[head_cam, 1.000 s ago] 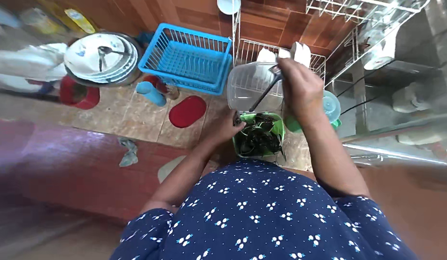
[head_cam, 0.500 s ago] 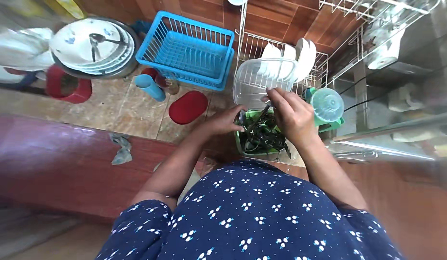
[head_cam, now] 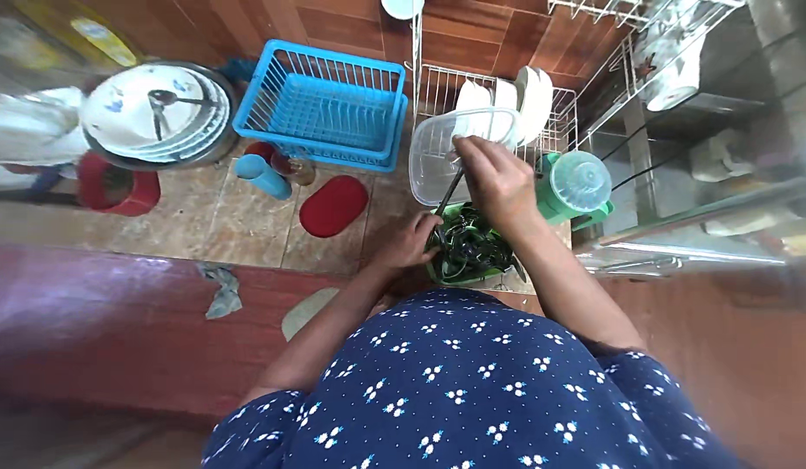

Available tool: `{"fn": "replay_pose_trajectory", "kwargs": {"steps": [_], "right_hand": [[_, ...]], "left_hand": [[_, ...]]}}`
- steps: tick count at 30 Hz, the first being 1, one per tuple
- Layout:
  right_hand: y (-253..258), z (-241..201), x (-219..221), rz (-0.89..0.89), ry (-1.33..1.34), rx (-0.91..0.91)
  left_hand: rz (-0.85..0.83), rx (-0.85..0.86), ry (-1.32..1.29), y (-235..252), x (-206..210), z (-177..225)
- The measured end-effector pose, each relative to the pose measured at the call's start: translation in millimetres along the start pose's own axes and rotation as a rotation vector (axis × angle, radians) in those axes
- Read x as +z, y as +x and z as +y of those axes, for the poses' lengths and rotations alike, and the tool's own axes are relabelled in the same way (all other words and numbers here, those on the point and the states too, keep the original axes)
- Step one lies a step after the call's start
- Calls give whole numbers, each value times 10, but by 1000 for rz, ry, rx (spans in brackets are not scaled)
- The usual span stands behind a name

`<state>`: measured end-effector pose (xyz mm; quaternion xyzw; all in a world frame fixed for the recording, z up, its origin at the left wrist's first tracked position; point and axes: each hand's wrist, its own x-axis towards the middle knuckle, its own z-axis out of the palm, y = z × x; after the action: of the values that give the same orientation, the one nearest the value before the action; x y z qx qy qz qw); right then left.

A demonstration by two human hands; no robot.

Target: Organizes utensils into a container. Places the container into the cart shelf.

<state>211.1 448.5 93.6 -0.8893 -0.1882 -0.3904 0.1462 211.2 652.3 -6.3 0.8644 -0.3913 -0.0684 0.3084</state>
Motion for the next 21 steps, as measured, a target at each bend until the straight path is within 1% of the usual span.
{"fn": "replay_pose_trajectory", "kwargs": {"steps": [2,5,7,10,12,15,17,19,21], "right_hand": [[-42,-20,119,-40,35,-17],[-132,-55,242,-161,83,-43],[-212,-65,304,-256,165,-86],[-330,-38,386,-385,369,-118],[-351,13,410,-499,524,-79],[-238,173,385,-654,691,-45],[-193,274,419,-699,766,-97],[-181,293,428,-717,785,-141],[-150,263,351,-708,786,-126]], "left_hand": [[33,-3,-3,-80,29,80],[171,43,-33,-195,163,50],[251,60,-84,-226,233,35],[316,107,-110,-251,250,66],[359,131,-112,-250,259,70],[378,102,-132,-207,266,115],[381,79,-119,-187,286,135],[398,73,-113,-182,287,142],[422,74,-91,-194,283,155]]}}
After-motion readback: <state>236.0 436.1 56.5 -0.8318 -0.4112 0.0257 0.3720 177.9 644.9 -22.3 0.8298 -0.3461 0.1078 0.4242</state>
